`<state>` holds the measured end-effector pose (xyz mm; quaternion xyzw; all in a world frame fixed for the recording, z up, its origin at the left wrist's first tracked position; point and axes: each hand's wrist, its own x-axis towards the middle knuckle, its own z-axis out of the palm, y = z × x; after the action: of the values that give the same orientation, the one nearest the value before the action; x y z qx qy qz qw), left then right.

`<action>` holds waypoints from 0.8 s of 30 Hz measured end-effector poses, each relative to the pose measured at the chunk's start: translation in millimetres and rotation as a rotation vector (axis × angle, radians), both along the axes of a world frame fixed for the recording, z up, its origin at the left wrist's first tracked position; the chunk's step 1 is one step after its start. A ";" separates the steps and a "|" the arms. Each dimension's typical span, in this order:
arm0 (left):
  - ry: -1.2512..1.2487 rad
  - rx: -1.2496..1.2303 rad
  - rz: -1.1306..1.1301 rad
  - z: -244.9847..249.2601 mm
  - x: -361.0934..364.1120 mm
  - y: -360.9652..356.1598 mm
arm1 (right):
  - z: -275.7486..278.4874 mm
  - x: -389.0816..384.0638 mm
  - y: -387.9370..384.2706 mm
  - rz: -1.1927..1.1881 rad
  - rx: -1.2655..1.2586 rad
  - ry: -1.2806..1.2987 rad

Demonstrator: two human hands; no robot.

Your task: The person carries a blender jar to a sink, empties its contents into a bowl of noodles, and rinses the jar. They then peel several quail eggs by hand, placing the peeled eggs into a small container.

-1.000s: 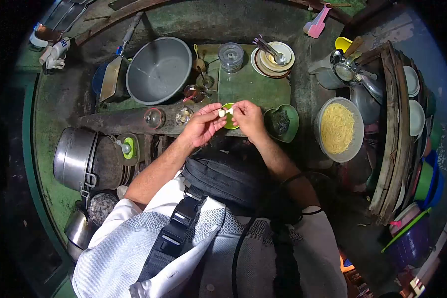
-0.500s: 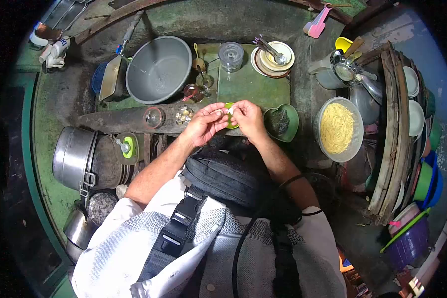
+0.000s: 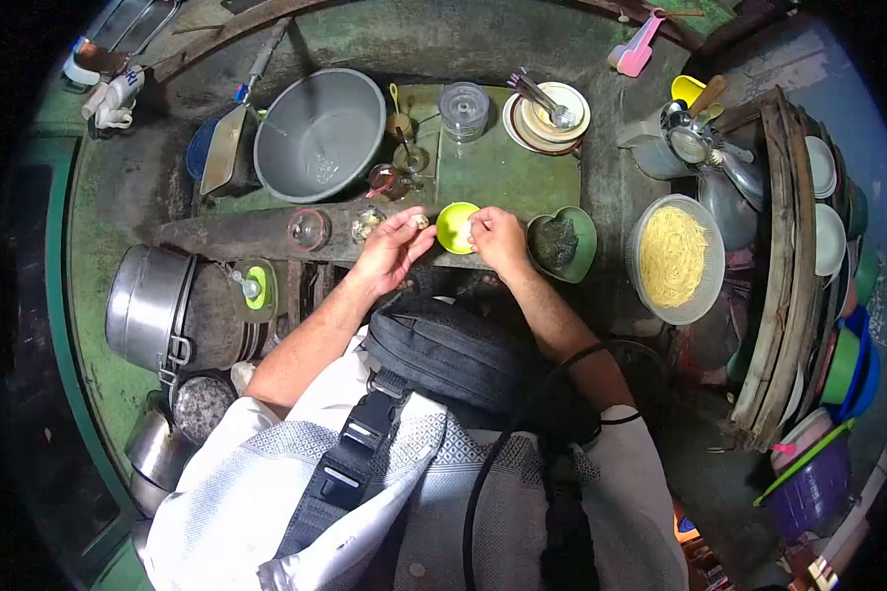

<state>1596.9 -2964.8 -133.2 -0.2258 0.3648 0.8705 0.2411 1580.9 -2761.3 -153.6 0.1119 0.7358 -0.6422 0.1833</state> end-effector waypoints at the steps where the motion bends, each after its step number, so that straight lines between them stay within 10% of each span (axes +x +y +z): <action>1: -0.007 0.002 0.001 -3.3 1.5 -5.7 | -4.2 -0.1 0.9 0.018 0.027 0.024; 13: 0.028 -0.003 -0.008 6.7 5.5 1.4 | -7.4 -5.1 -0.4 0.187 0.555 0.540; 24: 0.121 -0.038 -0.065 -2.3 3.4 17.1 | 39.5 8.0 -22.4 0.115 0.253 0.719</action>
<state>1600.3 -2947.7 -135.5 -0.1654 0.4023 0.8673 0.2422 1588.9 -2783.7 -114.1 -0.1402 0.8317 -0.5331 -0.0660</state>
